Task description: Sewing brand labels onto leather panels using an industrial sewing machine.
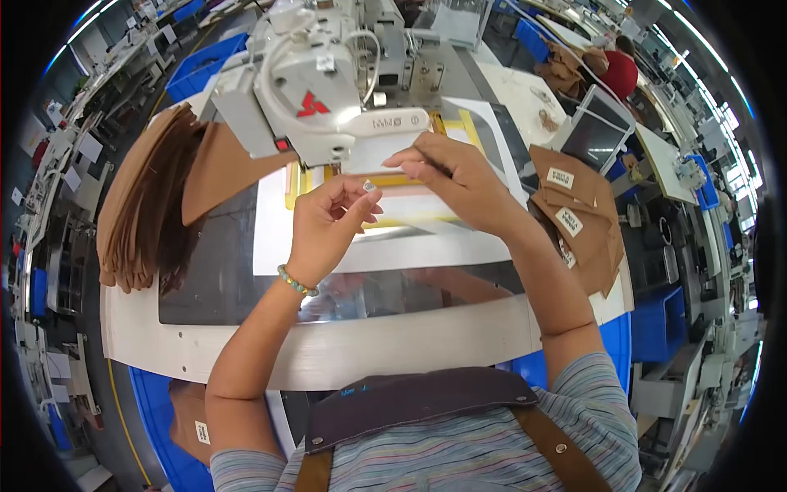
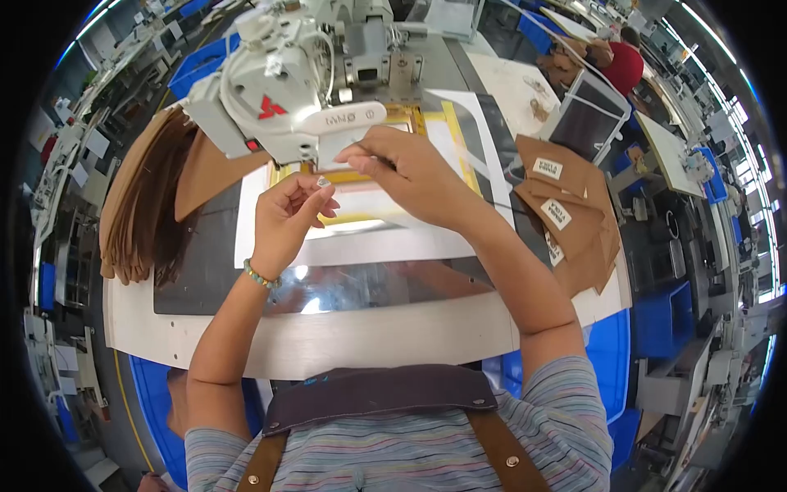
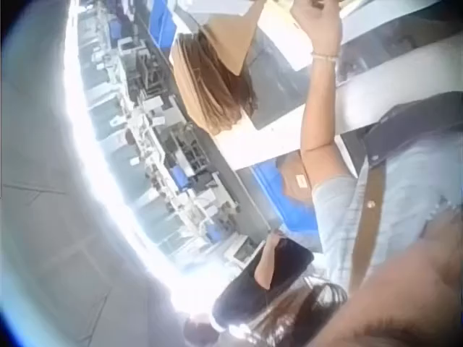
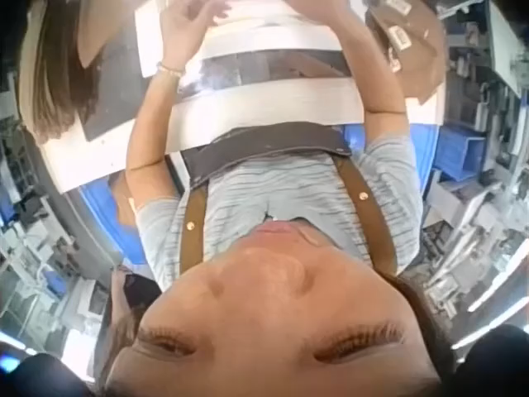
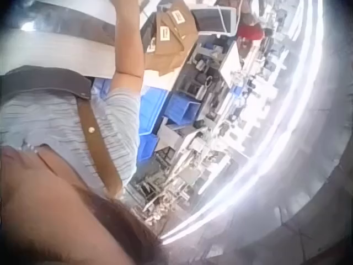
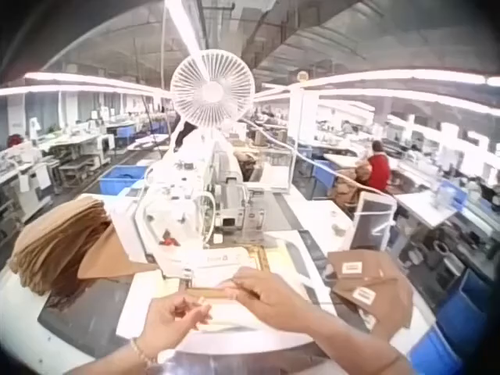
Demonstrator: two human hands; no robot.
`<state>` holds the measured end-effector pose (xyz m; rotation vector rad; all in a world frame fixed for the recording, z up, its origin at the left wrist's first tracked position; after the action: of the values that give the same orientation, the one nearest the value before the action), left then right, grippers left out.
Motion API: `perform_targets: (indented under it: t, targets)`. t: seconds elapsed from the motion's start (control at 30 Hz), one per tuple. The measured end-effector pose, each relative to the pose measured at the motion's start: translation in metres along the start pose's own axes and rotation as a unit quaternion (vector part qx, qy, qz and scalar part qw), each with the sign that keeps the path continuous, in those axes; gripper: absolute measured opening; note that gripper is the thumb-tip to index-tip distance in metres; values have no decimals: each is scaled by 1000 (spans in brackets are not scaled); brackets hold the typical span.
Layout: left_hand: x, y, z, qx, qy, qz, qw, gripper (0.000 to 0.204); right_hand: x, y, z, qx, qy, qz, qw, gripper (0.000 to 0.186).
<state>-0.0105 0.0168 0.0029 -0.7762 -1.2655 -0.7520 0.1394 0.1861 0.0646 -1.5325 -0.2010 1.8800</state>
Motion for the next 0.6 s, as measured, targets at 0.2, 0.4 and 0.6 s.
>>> perform_targets:
  t: [0.2,0.4,0.6]
  targets:
    - [-36,26,0,-82,8,118,990,17,32,17,-22,-7,-44,-16,999,14]
    - [-44,42,-4,-115,68,218,967,12,58,18,-41,-47,-60,-115,990,12]
    - [-57,46,-5,-160,114,259,946,10,66,24,-56,-103,-50,-171,979,20]
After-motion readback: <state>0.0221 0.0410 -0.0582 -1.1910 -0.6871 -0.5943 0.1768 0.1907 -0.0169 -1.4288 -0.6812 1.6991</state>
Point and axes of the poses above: each hand's wrist, its own z-axis towards the middle knuckle, its own y-axis out of the palm, x = y × z, the point moved 2 cm from there along z, towards the middle knuckle, and after that the axes turned 1 degree about -y, right-handed, at the moved point
